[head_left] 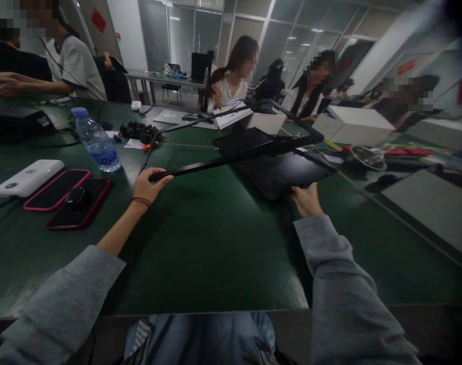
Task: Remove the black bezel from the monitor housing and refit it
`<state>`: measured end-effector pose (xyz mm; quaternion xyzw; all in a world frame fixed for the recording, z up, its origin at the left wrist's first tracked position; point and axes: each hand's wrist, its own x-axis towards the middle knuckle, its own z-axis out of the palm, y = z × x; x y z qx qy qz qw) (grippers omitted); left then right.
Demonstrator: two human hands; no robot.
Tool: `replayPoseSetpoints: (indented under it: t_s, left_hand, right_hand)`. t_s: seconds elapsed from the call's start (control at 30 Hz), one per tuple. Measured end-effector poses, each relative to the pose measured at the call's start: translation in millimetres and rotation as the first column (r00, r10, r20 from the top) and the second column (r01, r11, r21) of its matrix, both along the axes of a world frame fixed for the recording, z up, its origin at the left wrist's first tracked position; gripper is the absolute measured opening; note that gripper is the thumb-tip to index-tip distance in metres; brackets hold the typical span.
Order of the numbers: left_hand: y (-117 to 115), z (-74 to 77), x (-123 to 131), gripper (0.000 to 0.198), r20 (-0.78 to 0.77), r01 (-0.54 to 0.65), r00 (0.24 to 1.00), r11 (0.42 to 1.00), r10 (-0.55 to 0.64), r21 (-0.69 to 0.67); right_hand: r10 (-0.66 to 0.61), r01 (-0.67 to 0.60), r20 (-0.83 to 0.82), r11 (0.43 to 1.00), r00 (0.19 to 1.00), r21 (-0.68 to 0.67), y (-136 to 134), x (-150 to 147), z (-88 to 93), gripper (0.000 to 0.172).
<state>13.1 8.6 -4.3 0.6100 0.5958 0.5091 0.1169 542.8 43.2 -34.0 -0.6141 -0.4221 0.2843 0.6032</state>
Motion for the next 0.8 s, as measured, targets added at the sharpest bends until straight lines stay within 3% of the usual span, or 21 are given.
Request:
replayPoseSetpoints:
  t_s: [0.1, 0.23, 0.33, 0.43, 0.5, 0.57, 0.63, 0.8]
  left_hand:
    - [-0.8, -0.4, 1.0, 0.037, -0.034, 0.022, 0.999, 0.999, -0.022, 0.024]
    - [-2.1, -1.0, 2.7, 0.034, -0.106, 0.046, 0.994, 0.997, -0.04, 0.056]
    - [-4.2, -1.1, 4.3, 0.033, -0.187, 0.063, 0.981, 0.993, -0.042, 0.105]
    - [-7.3, -0.2, 7.2, 0.031, -0.271, 0.05, 0.962, 0.992, -0.016, 0.118]
    - [-9.7, 0.8, 9.9, 0.031, -0.317, 0.042, 0.948, 0.992, -0.001, 0.122]
    - [-12.2, 1.7, 12.5, 0.031, -0.36, 0.061, 0.933, 0.99, -0.011, 0.127]
    - [-14.2, 2.0, 14.3, 0.032, -0.401, 0.091, 0.915, 0.988, -0.034, 0.125]
    - [-14.5, -0.4, 11.5, 0.031, -0.453, 0.116, 0.888, 0.992, -0.084, 0.042]
  right_hand:
    - [0.142, -0.147, -0.056, 0.986, 0.988, -0.082, -10.8, -13.9, 14.6, 0.077]
    - [0.353, -0.357, -0.058, 0.916, 0.934, -0.185, -16.5, -22.2, 21.2, 0.075]
    - [0.243, -0.236, 0.023, 0.96, 0.97, -0.152, -5.7, -16.6, 12.6, 0.062]
    - [0.038, -0.04, 0.061, 0.998, 0.997, 0.038, 4.7, -3.5, 6.5, 0.044]
    - [0.084, -0.083, -0.002, 0.991, 0.996, 0.104, 4.6, 5.6, 9.1, 0.043]
    - [0.214, -0.209, -0.066, 0.974, 0.975, 0.085, 0.0, 11.0, 14.9, 0.051]
    - [0.265, -0.263, -0.05, 0.964, 0.963, 0.041, -4.5, 11.0, 19.8, 0.056]
    - [0.195, -0.232, 0.354, 0.971, 0.915, 0.064, -2.6, -0.4, 14.0, 0.061]
